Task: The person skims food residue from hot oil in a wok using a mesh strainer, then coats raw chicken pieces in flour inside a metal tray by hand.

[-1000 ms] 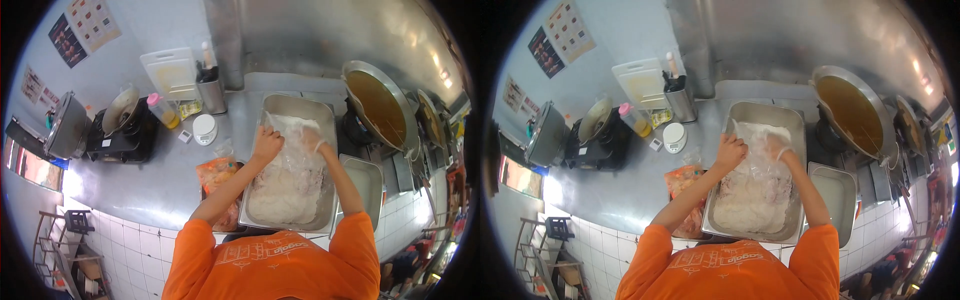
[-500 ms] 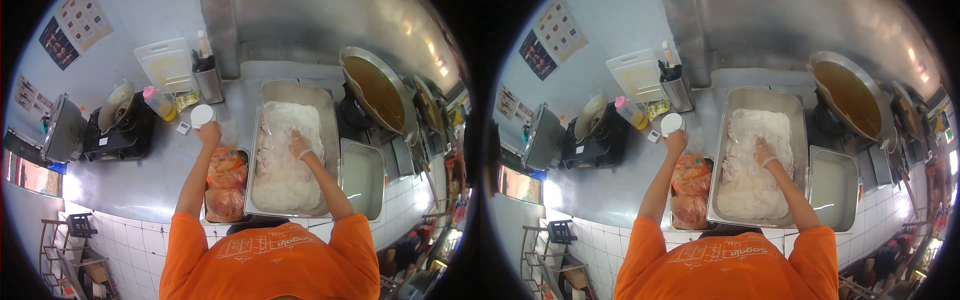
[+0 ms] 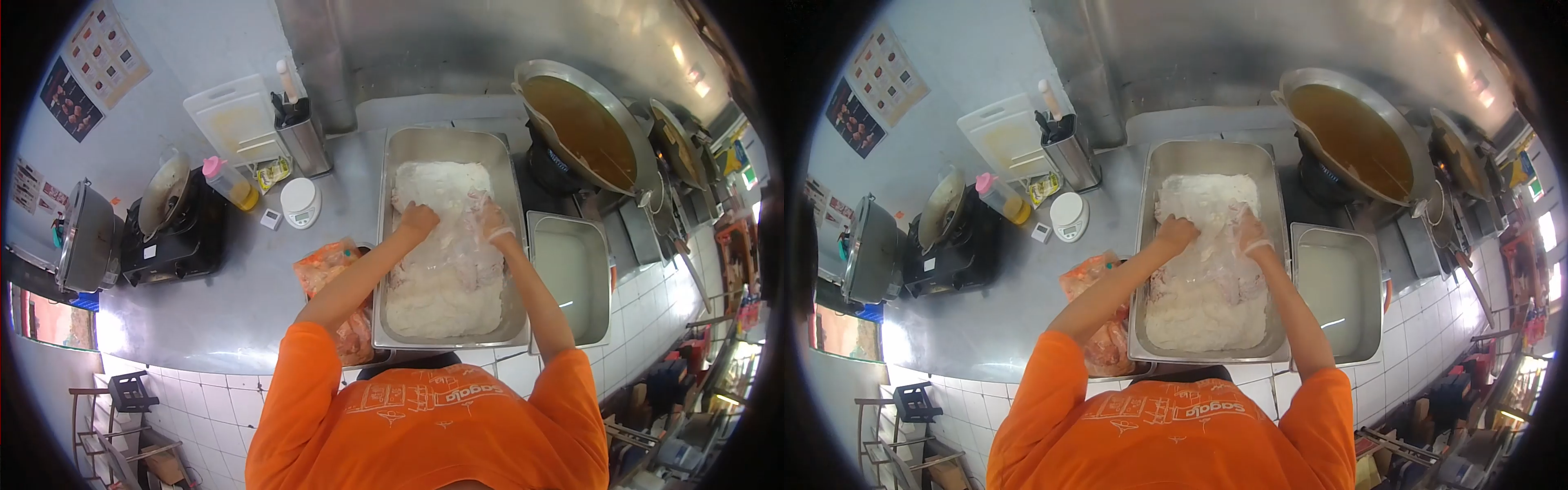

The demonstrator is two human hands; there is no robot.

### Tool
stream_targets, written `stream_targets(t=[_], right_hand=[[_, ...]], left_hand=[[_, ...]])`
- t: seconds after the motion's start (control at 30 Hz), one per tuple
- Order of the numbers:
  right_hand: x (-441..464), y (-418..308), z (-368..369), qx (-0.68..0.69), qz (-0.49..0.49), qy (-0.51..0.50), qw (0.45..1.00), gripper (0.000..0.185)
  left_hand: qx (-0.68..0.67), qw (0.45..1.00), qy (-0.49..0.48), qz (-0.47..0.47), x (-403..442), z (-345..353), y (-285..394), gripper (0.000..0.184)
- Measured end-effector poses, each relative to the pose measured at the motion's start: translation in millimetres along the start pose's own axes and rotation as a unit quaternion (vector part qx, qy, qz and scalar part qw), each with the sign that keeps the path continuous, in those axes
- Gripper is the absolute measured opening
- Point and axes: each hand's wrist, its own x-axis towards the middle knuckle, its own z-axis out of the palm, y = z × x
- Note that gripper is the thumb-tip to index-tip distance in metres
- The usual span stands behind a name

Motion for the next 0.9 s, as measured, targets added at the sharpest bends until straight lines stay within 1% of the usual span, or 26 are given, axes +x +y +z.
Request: stream_targets(t=[0.03, 0.1, 0.13, 0.17, 0.2, 0.23, 0.27, 0.3, 0.33, 0.37, 0.4, 0.43, 0.47, 0.5, 0.53, 0.57, 0.6, 0.63, 0.67, 0.7, 0.73, 0.77, 0.8, 0.83, 0.87, 0.9], right_hand=[[0.0, -1.6, -5.6, -0.095, -0.018, -0.068, 0.993, 0.050], [-5.1, -24.6, -18.0, -0.184, -0.035, -0.141, 0.972, 0.052], [-4.4, -53.7, -27.0, -0.190, -0.065, -0.198, 0.959, 0.052], [-6.0, -69.7, -30.0, -0.195, -0.094, -0.252, 0.943, 0.053], [-12.9, -65.8, -18.0, -0.193, -0.094, -0.252, 0.944, 0.053], [-19.7, -56.5, 2.8, -0.233, -0.134, -0.180, 0.946, 0.047], [-20.4, -47.7, 20.0, -0.271, -0.172, -0.106, 0.941, 0.041], [-14.8, -40.3, 28.4, -0.270, -0.174, -0.102, 0.942, 0.041], [-6.9, -31.7, 33.7, -0.241, -0.125, -0.187, 0.944, 0.039], [1.1, -21.8, 38.8, -0.209, -0.076, -0.271, 0.937, 0.038], [8.9, -9.7, 41.5, -0.207, -0.078, -0.267, 0.938, 0.038], [17.2, 5.4, 42.8, -0.149, -0.080, -0.245, 0.955, 0.036], [24.8, 18.9, 45.9, -0.089, -0.081, -0.224, 0.967, 0.034], [38.2, 33.4, 52.1, -0.087, -0.083, -0.226, 0.967, 0.034], [56.1, 47.9, 58.5, -0.072, -0.054, -0.267, 0.959, 0.029], [67.9, 48.3, 58.2, -0.058, -0.026, -0.306, 0.950, 0.024], [71.4, 46.3, 60.5, -0.057, -0.028, -0.305, 0.950, 0.024], [75.5, 29.4, 54.2, -0.067, 0.045, -0.260, 0.962, 0.026], [78.6, 9.3, 46.3, -0.077, 0.117, -0.213, 0.967, 0.029], [77.7, -13.2, 37.3, -0.076, 0.114, -0.211, 0.968, 0.029], [70.8, -36.2, 27.9, -0.128, 0.069, -0.119, 0.982, 0.025], [63.2, -48.4, 24.2, -0.179, 0.022, -0.025, 0.983, 0.021], [56.4, -49.4, 28.2, -0.180, 0.018, -0.024, 0.983, 0.021], [48.9, -48.0, 35.3, -0.193, 0.027, -0.098, 0.976, 0.021], [42.5, -43.2, 46.1, -0.204, 0.038, -0.173, 0.963, 0.021], [38.2, -34.9, 62.2, -0.203, 0.036, -0.176, 0.963, 0.021]], left_hand=[[-0.001, 1.000, 0.001, -0.001, -3.0, -4.9, -4.8, 0.027], [-0.009, 0.999, -0.008, 0.031, -16.0, -18.3, -10.6, 0.032], [-0.011, 0.999, -0.011, 0.030, -15.9, -22.9, -10.6, 0.032], [0.018, 0.997, -0.064, 0.029, -13.2, -27.9, -12.1, 0.041], [0.049, 0.992, -0.116, 0.028, -12.3, -32.5, -13.6, 0.049], [0.050, 0.992, -0.116, 0.027, -15.5, -36.2, -14.0, 0.049], [0.040, 0.991, -0.120, 0.031, -20.7, -39.4, -14.6, 0.053], [0.030, 0.991, -0.124, 0.034, -25.3, -41.0, -16.3, 0.057], [0.036, 0.991, -0.124, 0.031, -29.0, -40.9, -18.8, 0.057], [0.007, 0.992, -0.124, 0.022, -33.4, -39.8, -20.3, 0.058], [-0.023, 0.992, -0.124, 0.013, -36.9, -38.9, -21.7, 0.058], [-0.020, 0.992, -0.124, 0.011, -41.3, -41.5, -22.5, 0.058], [-0.036, 0.994, -0.103, 0.027, -47.6, -45.7, -20.6, 0.055], [-0.045, 0.994, -0.093, 0.035, -47.9, -46.1, -19.6, 0.055], [-0.053, 0.994, -0.083, 0.042, -48.2, -46.6, -18.7, 0.056], [-0.096, 0.992, -0.081, -0.026, -39.2, -45.1, -16.0, 0.057], [-0.138, 0.983, -0.078, -0.093, -31.0, -43.6, -13.7, 0.059], [-0.136, 0.983, -0.077, -0.096, -22.3, -35.4, -15.4, 0.059], [-0.136, 0.980, -0.057, -0.132, -12.5, -22.4, -19.1, 0.058], [-0.135, 0.976, -0.035, -0.168, -5.1, -16.3, -22.3, 0.058], [-0.134, 0.976, -0.033, -0.170, -0.5, -16.2, -22.0, 0.058], [-0.113, 0.975, -0.025, -0.190, 3.2, -16.3, -20.9, 0.057], [-0.094, 0.973, -0.017, -0.211, 6.8, -17.8, -21.3, 0.055], [-0.096, 0.972, -0.015, -0.214, 10.4, -21.5, -22.8, 0.055], [-0.126, 0.965, -0.025, -0.228, 13.1, -24.7, -24.1, 0.053], [-0.155, 0.958, -0.036, -0.240, 12.3, -25.9, -24.2, 0.052]])
